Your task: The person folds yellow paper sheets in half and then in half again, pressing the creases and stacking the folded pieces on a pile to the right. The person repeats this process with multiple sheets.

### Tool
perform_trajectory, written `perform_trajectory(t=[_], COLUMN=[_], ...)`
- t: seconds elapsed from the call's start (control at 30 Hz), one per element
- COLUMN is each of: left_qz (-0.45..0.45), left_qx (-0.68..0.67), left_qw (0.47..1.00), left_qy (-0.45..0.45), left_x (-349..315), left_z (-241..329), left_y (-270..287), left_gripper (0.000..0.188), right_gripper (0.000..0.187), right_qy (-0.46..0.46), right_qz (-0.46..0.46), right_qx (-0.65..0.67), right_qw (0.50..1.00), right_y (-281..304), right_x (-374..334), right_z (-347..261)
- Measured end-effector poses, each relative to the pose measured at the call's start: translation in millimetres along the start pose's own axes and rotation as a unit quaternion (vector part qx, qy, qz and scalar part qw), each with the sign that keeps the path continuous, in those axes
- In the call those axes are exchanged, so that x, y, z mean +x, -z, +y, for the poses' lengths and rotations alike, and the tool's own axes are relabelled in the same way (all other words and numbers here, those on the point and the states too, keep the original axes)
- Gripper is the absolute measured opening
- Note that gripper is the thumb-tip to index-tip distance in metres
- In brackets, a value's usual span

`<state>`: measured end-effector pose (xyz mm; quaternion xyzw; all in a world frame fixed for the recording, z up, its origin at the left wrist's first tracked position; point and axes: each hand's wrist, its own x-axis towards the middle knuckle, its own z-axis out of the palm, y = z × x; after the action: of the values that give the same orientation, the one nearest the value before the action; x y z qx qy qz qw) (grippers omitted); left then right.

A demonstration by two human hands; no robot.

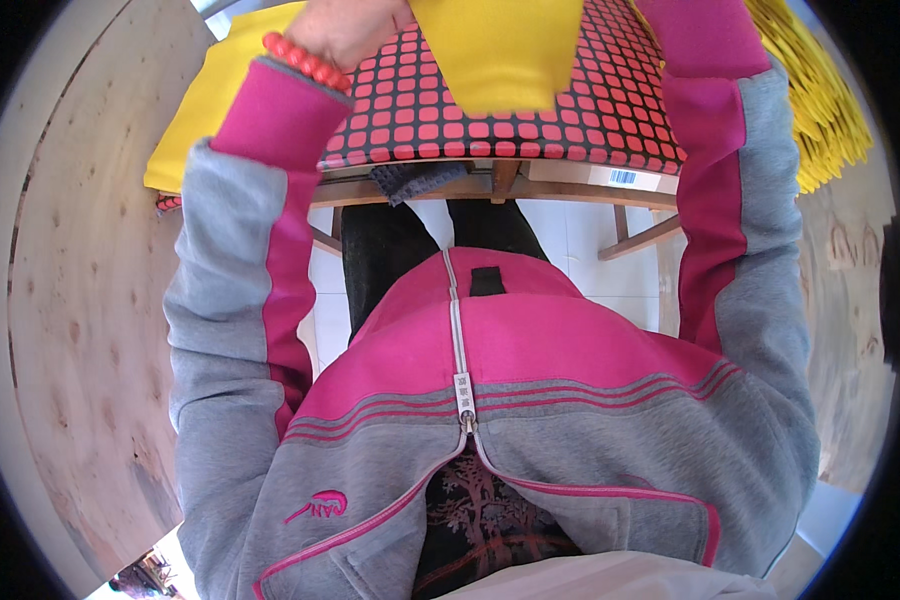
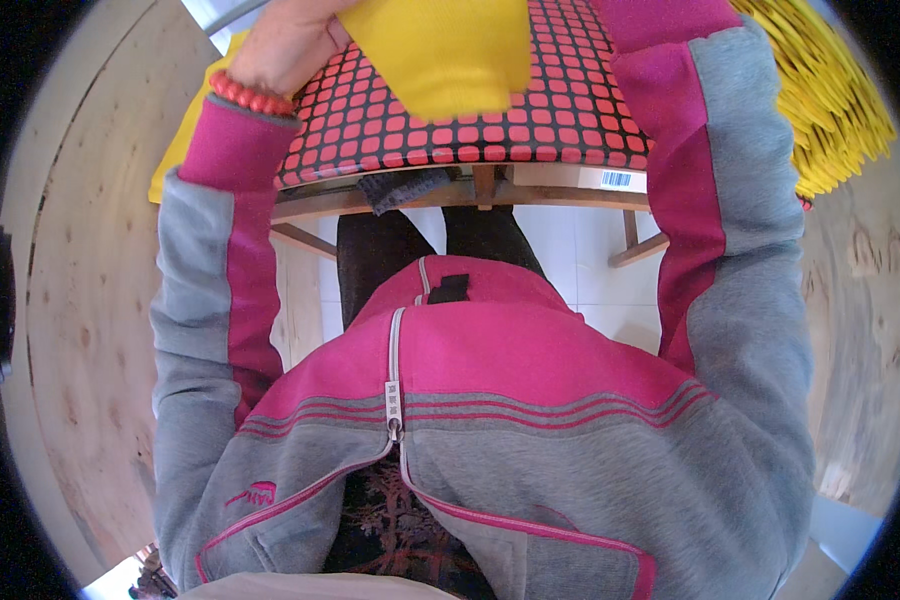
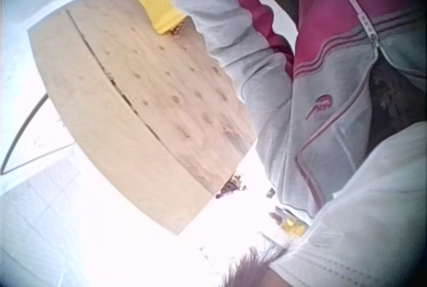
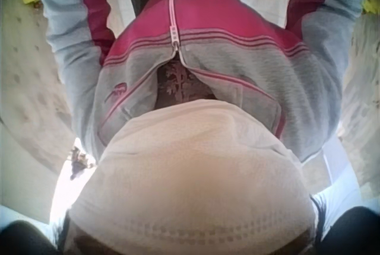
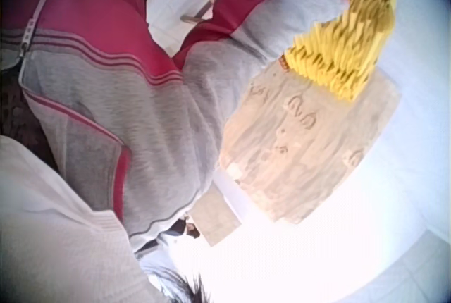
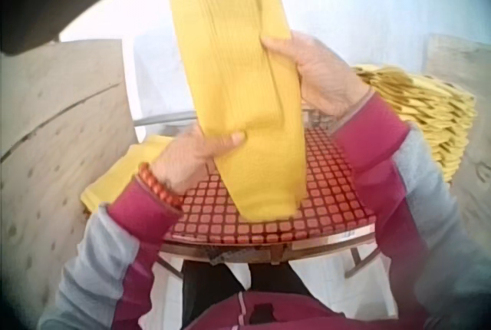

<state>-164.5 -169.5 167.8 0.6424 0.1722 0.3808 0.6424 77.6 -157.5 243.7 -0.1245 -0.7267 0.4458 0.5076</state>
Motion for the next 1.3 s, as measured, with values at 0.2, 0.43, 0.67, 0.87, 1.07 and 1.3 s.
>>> perform_trajectory(t=[0.2, 0.43, 0.67, 0.87, 1.07, 1.3], left_qz=[-0.023, 0.013, -0.018, 0.024, 0.054, 0.085], left_qx=[0.100, 0.101, 0.018, 0.138, -0.017, 0.179], left_qw=[0.993, 0.994, 0.996, 0.986, 0.976, 0.957], left_qy=[-0.056, 0.051, 0.088, 0.089, 0.210, 0.211], left_x=[42.6, 39.5, 54.5, 53.4, 38.4, 16.2], left_z=[-31.9, -115.6, -101.7, -100.8, -80.4, -88.7], left_y=[69.3, 106.0, 105.2, 92.1, 78.4, 90.4], left_gripper=[0.051, 0.042, 0.061, 0.045, 0.044, 0.045], right_gripper=[0.047, 0.047, 0.041, 0.038, 0.040, 0.050], right_qy=[0.002, -0.064, -0.052, -0.055, -0.276, -0.467], right_qz=[0.042, 0.136, 0.169, 0.220, 0.212, 0.134], right_qx=[-0.016, 0.055, 0.010, -0.017, 0.125, 0.144], right_qw=[0.999, 0.987, 0.984, 0.974, 0.929, 0.862], right_y=[-3.3, 3.8, 16.5, 22.7, 43.6, 50.1], right_x=[-2.1, -31.1, -23.5, -30.5, -52.4, -70.4], right_z=[46.7, 111.5, 123.2, 151.8, 169.1, 165.1])
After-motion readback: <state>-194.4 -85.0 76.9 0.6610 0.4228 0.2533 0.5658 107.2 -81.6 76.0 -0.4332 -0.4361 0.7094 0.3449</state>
